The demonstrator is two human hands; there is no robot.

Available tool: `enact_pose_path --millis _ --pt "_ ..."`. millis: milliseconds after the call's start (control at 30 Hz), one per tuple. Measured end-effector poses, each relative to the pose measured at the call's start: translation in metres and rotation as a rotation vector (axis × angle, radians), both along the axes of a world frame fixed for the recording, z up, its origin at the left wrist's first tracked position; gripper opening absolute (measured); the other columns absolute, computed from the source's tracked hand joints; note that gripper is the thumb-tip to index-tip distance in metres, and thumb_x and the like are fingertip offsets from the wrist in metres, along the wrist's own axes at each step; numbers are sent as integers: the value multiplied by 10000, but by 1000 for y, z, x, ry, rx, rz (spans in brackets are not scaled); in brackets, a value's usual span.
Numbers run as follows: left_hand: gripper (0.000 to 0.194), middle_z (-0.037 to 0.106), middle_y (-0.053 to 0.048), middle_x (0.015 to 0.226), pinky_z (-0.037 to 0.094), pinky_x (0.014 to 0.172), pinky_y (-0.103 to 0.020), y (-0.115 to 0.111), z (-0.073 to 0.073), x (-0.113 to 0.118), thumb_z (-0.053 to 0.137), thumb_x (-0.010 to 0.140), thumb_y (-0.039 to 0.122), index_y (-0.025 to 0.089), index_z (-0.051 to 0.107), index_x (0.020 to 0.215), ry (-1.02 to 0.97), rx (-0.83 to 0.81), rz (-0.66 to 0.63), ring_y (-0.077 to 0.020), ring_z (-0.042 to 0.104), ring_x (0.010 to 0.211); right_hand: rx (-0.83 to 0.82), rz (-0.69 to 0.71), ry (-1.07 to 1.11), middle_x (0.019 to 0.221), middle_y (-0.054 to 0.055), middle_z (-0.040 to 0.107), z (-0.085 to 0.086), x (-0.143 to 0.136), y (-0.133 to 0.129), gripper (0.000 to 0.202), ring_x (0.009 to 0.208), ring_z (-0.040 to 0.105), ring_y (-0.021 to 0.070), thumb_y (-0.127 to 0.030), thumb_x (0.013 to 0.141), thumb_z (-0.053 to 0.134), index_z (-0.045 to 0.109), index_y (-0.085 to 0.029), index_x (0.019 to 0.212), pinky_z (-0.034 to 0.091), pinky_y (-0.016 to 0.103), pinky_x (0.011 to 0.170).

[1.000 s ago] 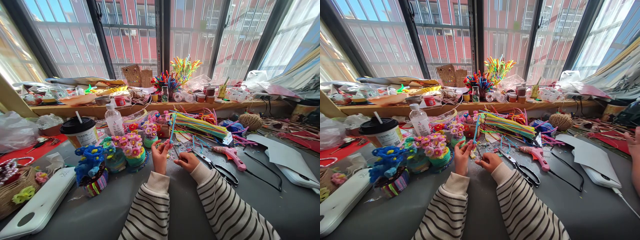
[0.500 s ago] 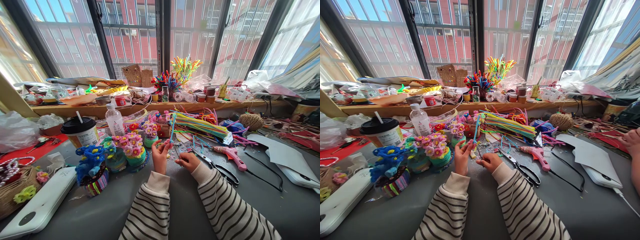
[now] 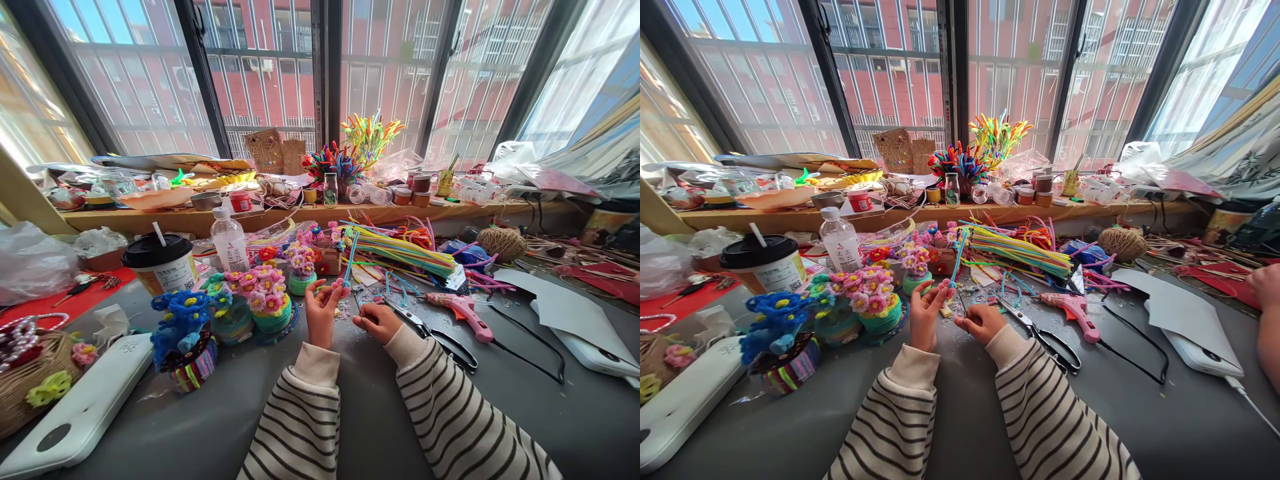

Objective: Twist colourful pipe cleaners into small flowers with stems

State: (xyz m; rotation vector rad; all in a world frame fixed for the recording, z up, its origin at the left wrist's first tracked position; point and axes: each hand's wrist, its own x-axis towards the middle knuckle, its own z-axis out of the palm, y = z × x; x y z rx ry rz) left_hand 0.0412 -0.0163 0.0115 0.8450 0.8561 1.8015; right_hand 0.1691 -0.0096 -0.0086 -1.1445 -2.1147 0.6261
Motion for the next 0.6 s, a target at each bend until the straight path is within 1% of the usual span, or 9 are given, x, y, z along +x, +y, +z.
enact_pose_path --millis 167,267,467,600 --pt "390 627 -13 741 420 668 -254 -2 1 2 625 583 223 199 373 879 9 0 -35 -130 603 665 -29 23 7 428 -58 276 0 0 -1 356 415 241 68 -447 692 414 294 -185 483 190 206 406" --pt "377 626 -17 764 415 646 -237 -2 1 2 616 595 219 198 370 880 2 4 -59 -121 601 662 -18 10 14 430 -58 276 0 -1 0 355 419 239 70 -446 693 408 285 -187 484 195 208 412" --pt "375 620 -27 771 400 612 -210 1 -4 0 612 606 206 184 372 893 -30 -8 -91 -114 594 682 -18 -18 13 430 -49 291 1 -3 1 366 427 251 78 -463 700 373 271 -190 480 209 212 419" --pt "363 617 -27 775 397 607 -208 1 -7 0 606 619 198 184 373 896 -34 -19 -98 -107 588 683 19 -20 22 431 -47 297 0 -4 1 392 427 252 75 -492 701 358 270 -186 472 213 208 416"
